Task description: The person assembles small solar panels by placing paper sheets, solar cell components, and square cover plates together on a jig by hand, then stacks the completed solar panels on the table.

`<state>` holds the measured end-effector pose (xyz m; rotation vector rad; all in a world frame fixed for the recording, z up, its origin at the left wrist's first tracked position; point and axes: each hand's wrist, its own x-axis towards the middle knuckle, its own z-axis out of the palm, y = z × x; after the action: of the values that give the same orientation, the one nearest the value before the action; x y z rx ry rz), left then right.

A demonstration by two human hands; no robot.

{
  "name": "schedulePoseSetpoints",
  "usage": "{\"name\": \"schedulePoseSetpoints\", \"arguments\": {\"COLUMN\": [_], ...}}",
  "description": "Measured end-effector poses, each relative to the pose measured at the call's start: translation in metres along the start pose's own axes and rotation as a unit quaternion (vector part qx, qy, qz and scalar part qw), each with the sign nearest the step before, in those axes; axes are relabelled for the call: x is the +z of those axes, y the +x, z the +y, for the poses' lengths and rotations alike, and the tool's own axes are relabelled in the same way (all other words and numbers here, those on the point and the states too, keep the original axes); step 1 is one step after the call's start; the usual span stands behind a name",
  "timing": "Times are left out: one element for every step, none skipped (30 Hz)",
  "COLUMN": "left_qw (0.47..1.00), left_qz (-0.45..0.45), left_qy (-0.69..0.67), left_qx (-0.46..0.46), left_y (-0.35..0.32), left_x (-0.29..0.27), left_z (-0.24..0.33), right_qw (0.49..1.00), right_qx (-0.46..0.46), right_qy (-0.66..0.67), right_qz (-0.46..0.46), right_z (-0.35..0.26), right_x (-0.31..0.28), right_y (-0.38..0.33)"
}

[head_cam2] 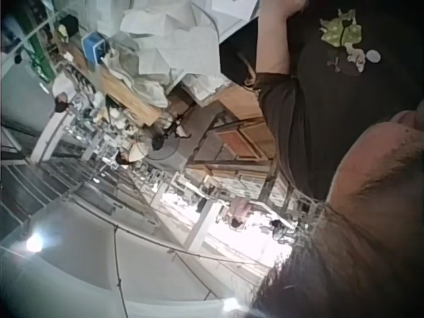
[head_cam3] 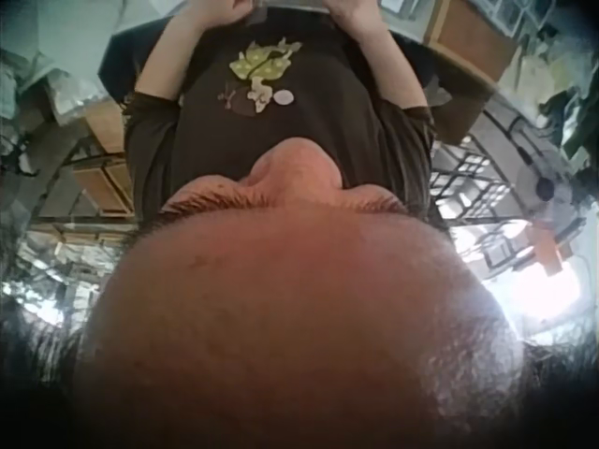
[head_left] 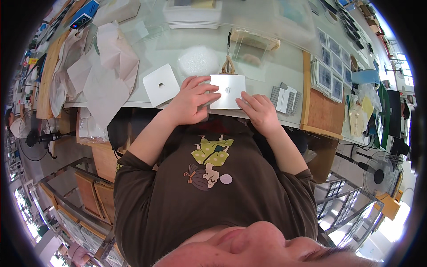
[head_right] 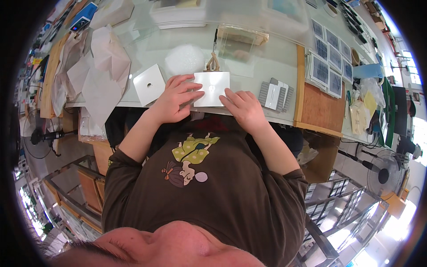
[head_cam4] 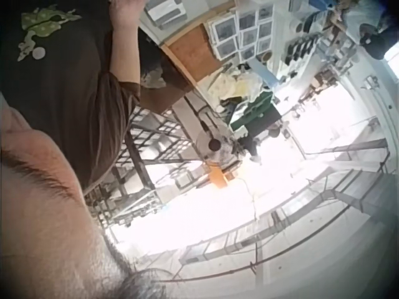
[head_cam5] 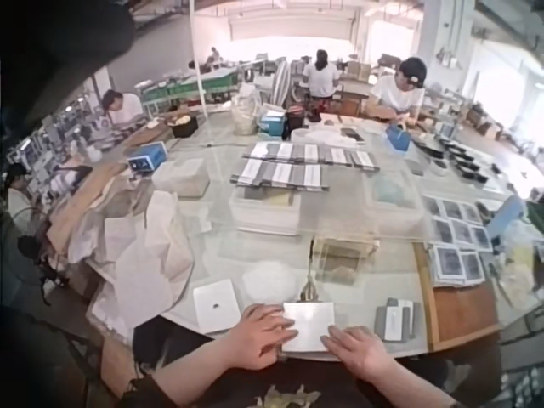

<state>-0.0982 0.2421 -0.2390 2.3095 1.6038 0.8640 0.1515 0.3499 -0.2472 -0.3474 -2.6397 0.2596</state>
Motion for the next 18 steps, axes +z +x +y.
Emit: {"name": "schedulePoseSetpoints", "arguments": {"left_qw": [1.0, 0.999, 0.996, 0.996, 0.989, 0.965, 0.965, 0.939, 0.897, 0.914, 0.914, 0.952, 0.972, 0.971, 0.971, 0.956, 0.935, 0.935], "left_qz": [0.001, 0.036, 0.07, 0.071, 0.111, 0.149, 0.148, 0.143, 0.136, 0.106, 0.109, 0.106, 0.097, 0.141, 0.141, 0.192, 0.241, 0.239], "left_qy": [0.003, 0.014, 0.024, 0.025, -0.093, -0.211, -0.212, -0.255, -0.294, -0.24, -0.24, -0.12, -0.001, 0.04, 0.039, -0.01, -0.058, -0.06], "left_qx": [-0.001, 0.026, 0.054, 0.054, -0.001, -0.056, -0.053, -0.178, -0.3, -0.308, -0.307, -0.262, -0.212, -0.187, -0.187, -0.221, -0.254, -0.254], "left_y": [0.001, 0.005, 0.007, 0.01, 0.013, 0.016, 0.025, 0.035, 0.042, 0.046, 0.044, 0.037, 0.036, 0.033, 0.03, 0.029, 0.026, 0.018], "left_x": [0.0, 0.003, 0.005, 0.007, 0.01, 0.012, 0.013, 0.011, 0.009, 0.01, 0.018, 0.032, 0.036, 0.038, 0.04, 0.038, 0.037, 0.035], "left_z": [-0.003, -0.007, -0.01, -0.01, -0.01, -0.01, -0.006, -0.001, 0.0, -0.003, -0.01, -0.019, -0.021, -0.021, -0.022, -0.019, -0.016, -0.014], "right_qw": [0.999, 0.997, 0.997, 0.988, 0.973, 0.973, 0.917, 0.81, 0.811, 0.802, 0.792, 0.849, 0.849, 0.85, 0.851, 0.85, 0.811, 0.767], "right_qx": [-0.011, -0.022, -0.025, -0.001, 0.022, 0.021, 0.204, 0.372, 0.372, 0.394, 0.414, 0.4, 0.401, 0.408, 0.414, 0.417, 0.448, 0.477], "right_qy": [0.014, 0.028, 0.029, 0.088, 0.145, 0.145, 0.289, 0.418, 0.416, 0.423, 0.431, 0.333, 0.332, 0.32, 0.307, 0.307, 0.361, 0.413], "right_qz": [0.036, 0.071, 0.072, 0.126, 0.179, 0.179, 0.183, 0.176, 0.177, 0.151, 0.123, 0.089, 0.089, 0.093, 0.098, 0.097, 0.108, 0.119], "right_z": [-0.001, -0.003, -0.006, -0.01, -0.015, -0.023, -0.033, -0.038, -0.037, -0.034, -0.032, -0.031, -0.033, -0.037, -0.039, -0.038, -0.035, -0.033], "right_x": [-0.001, -0.003, -0.002, -0.003, -0.003, 0.001, 0.008, 0.014, 0.021, 0.027, 0.034, 0.038, 0.039, 0.039, 0.041, 0.04, 0.039, 0.037], "right_y": [0.002, 0.004, 0.007, 0.008, 0.01, 0.011, 0.01, 0.009, 0.006, 0.004, 0.001, -0.001, -0.004, -0.007, -0.009, -0.012, -0.017, -0.021]}}
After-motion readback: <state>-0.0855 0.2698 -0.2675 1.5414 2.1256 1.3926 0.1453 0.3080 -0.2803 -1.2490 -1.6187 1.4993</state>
